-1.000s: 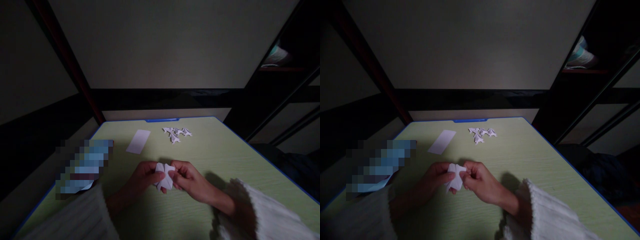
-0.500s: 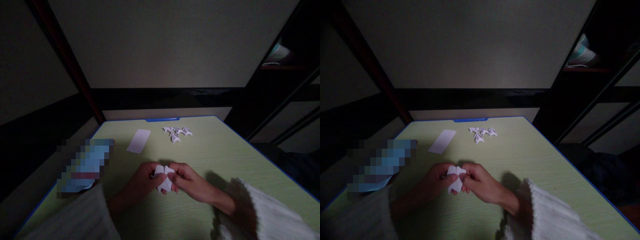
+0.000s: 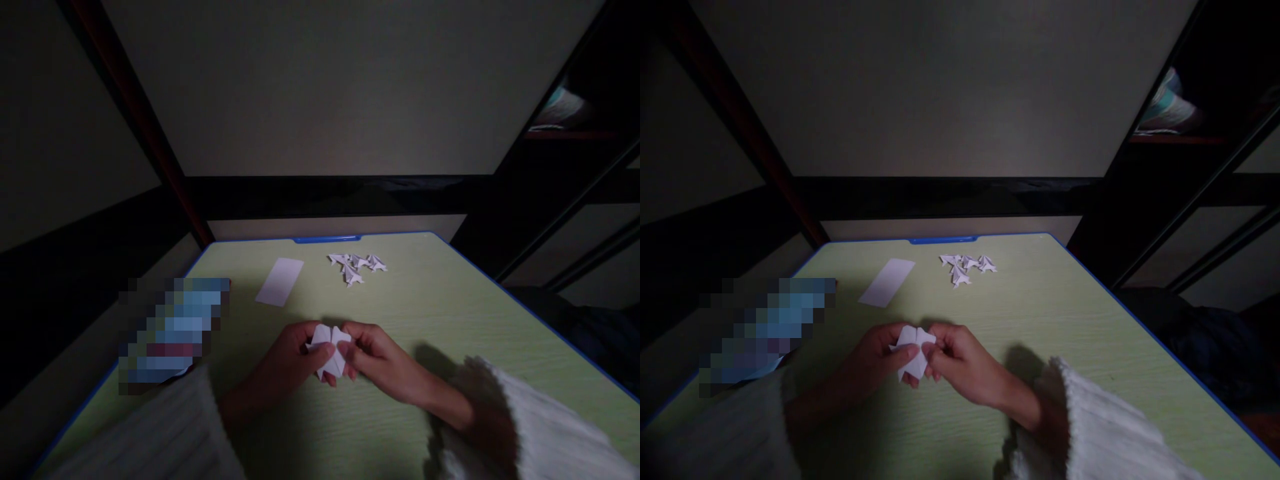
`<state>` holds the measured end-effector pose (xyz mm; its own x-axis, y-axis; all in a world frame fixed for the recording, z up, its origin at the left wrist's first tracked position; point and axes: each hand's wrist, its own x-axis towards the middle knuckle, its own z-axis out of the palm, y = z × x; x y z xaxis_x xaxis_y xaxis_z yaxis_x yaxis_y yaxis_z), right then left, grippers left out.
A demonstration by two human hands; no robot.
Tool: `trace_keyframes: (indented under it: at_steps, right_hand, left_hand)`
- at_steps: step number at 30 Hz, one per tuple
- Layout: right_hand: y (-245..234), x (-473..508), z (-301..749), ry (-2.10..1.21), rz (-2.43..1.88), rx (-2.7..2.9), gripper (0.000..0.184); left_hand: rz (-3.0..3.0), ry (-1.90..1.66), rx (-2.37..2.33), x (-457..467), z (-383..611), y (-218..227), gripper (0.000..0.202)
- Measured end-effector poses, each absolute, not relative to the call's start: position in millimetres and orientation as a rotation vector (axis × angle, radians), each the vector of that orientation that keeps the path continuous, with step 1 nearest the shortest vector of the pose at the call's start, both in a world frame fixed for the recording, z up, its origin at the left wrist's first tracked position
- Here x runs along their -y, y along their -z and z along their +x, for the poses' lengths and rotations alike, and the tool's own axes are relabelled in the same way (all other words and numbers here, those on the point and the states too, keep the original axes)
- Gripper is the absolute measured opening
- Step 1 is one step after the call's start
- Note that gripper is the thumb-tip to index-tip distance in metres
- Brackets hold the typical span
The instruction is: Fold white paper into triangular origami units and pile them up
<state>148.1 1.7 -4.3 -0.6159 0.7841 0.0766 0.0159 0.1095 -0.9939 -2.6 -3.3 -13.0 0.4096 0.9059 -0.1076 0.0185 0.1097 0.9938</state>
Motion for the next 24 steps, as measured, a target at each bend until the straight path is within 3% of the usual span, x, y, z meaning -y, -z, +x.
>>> trace_keyframes:
  at_steps: [24]
  right_hand:
    - [0.0, 0.4, 153.8, -1.630, -0.705, 1.749, 0.014]
  left_hand:
    - [1.307, -0.828, -0.933, 4.3, -1.1, 10.7, 0.014]
